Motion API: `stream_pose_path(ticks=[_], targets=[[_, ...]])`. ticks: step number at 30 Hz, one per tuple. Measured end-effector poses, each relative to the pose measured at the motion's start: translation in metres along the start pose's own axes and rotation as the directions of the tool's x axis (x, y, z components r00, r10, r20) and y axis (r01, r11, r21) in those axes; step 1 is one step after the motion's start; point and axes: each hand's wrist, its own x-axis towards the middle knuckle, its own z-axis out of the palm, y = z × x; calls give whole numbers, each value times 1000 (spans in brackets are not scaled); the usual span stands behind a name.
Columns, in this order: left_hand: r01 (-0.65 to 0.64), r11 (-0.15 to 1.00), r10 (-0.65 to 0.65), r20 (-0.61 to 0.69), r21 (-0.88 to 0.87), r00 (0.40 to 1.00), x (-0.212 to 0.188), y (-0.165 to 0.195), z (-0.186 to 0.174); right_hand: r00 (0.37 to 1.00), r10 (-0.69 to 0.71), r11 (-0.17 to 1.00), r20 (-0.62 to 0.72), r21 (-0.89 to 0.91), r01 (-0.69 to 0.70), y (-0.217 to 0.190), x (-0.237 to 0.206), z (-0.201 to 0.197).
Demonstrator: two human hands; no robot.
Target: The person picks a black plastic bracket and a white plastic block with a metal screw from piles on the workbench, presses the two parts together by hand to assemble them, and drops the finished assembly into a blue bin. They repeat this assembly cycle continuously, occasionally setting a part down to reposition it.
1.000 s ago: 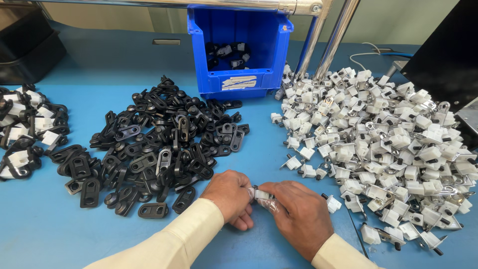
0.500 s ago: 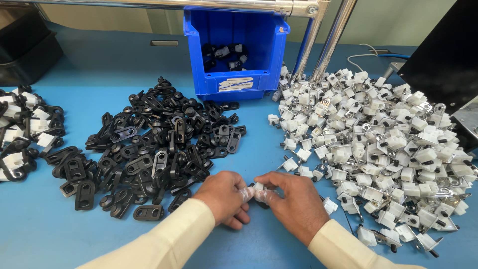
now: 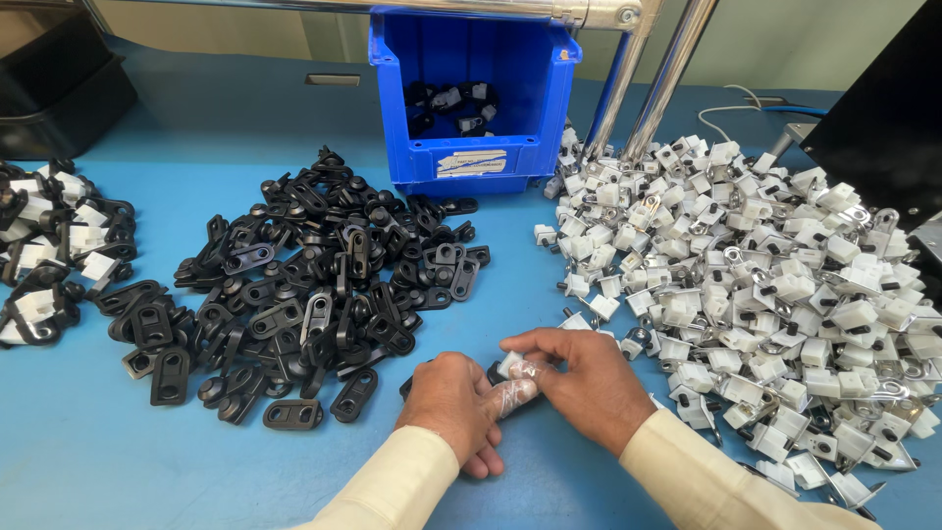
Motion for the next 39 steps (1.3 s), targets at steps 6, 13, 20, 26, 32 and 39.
stream_pose_path(ticks=[6,13,20,26,32,39], targets=[[-31,985,40,52,-170,998,5,-5,2,989,133,990,69,29,-136,3,4,0],[-47,985,50,14,-167,999,5,-5,2,999,35,999,7,18,-35,3,0,6],[-49,995,47,-27,-88,999,8,-5,1,990,107,990,-95,-85,-115,-5,-9,11],[-56,982,85,160,-179,983,18,-16,-8,1000,30,1000,-10,-6,-30,6,-1,6],[-24,966,62,139,-257,988,24,-19,-3,997,55,997,51,47,-58,12,3,3],[-27,998,23,-70,-62,997,5,3,-2,998,53,993,-42,-99,-56,-3,-5,8]])
